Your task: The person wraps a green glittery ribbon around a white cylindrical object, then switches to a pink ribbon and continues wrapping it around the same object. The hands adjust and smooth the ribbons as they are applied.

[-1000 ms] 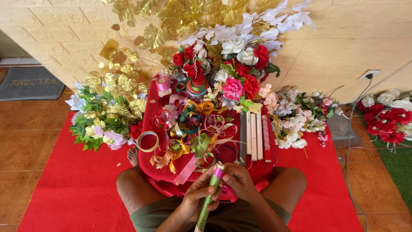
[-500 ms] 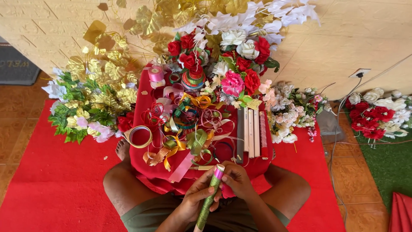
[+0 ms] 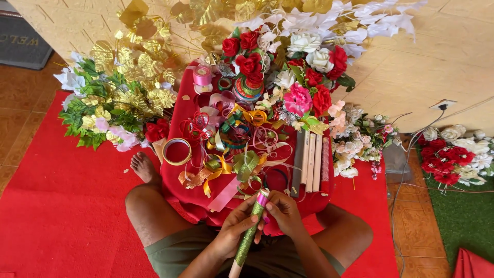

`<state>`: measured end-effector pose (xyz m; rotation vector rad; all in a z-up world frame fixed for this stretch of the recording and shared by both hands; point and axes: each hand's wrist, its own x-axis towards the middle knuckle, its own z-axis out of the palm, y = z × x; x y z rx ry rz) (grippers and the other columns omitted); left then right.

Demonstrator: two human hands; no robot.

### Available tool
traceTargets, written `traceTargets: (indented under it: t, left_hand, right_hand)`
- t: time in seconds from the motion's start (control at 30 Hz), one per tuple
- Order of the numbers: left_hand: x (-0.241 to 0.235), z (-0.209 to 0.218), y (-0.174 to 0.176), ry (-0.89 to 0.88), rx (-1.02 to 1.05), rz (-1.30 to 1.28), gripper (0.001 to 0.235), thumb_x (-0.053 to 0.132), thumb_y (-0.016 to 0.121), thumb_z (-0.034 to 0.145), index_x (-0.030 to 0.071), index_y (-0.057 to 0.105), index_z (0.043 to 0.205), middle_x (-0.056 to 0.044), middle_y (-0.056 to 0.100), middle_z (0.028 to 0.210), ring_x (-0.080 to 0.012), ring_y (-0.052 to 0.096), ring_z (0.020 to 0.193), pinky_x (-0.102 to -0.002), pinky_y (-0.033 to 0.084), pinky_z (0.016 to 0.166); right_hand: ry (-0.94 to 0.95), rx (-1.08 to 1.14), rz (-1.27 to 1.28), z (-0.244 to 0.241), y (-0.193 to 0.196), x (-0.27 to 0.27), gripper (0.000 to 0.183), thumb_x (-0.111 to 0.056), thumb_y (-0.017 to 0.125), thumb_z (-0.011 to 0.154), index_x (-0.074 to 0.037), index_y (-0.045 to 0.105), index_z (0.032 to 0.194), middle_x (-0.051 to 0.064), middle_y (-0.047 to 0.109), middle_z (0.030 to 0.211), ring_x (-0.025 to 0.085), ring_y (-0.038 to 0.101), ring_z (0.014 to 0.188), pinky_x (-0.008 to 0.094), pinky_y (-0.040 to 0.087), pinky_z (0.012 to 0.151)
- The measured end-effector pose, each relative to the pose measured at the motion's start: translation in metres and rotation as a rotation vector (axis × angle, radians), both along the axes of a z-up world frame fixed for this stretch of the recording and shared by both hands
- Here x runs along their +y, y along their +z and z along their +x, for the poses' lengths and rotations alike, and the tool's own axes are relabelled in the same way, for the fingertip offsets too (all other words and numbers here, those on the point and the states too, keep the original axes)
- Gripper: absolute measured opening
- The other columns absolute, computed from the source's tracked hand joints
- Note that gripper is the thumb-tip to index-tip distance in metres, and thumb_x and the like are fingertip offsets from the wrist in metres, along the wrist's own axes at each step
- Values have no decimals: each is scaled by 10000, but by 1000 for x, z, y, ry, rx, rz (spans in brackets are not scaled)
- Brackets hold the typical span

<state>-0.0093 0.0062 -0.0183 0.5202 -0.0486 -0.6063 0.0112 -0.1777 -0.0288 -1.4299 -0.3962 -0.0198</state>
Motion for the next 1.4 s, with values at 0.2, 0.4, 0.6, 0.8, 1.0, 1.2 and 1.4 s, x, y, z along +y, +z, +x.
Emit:
traceTargets:
  t: [0.2,0.4,0.6,0.8,1.0,1.2,1.4]
  left_hand:
    - [8,0,-12,-23,-13,186,470,165,715,944,-9,543,1346,-170,686,1158,-222,691,878,-326,619,636]
    - [5,-1,-28,-5,2,139,398,112,732,953,14,533,1284,-137,590,976,-214,679,861,-292,540,528]
    - [6,-3,-20,4,-22,165,427,53,760,919,-2,553,1289,-153,641,938,-209,686,813,-325,629,598]
    - [3,-3,-17,15,-46,272,416,177,741,927,-15,652,1284,-138,683,993,-212,686,908,-362,651,755]
    - [1,-4,-14,0,24,236,427,181,693,956,-6,587,1325,-148,659,1040,-225,690,895,-322,574,631]
    - [-1,-6,-19,6,9,239,435,98,768,913,9,585,1298,-147,666,879,-198,637,728,-307,533,576]
    - [1,-1,-16,11,43,205,378,114,755,907,7,630,1247,-155,663,891,-232,676,793,-355,610,663]
  right_hand:
    - [-45,-6,-91,-1,-3,-3,260,-218,654,1016,-131,626,773,17,664,781,141,599,726,307,498,676]
    - [-48,33,-124,-3,-17,-8,303,-245,649,1024,-148,540,758,2,555,774,128,484,677,295,417,638]
    - [-51,30,-106,-3,-16,-6,305,-231,652,1022,-134,544,754,16,560,775,136,492,690,298,416,640]
    - [-35,35,-91,-4,-16,-8,302,-259,638,1032,-149,533,771,-4,527,758,129,471,672,294,412,630]
    - [-22,40,-63,-4,-3,-2,312,-262,633,1032,-130,533,767,22,595,740,132,560,663,287,461,614]
    - [-38,23,-82,-3,-7,-3,296,-264,639,1030,-140,544,779,-3,552,762,119,495,663,289,425,625]
    - [-21,70,-78,-3,-10,-4,208,-247,655,1024,-118,635,862,2,628,821,125,571,745,313,500,762]
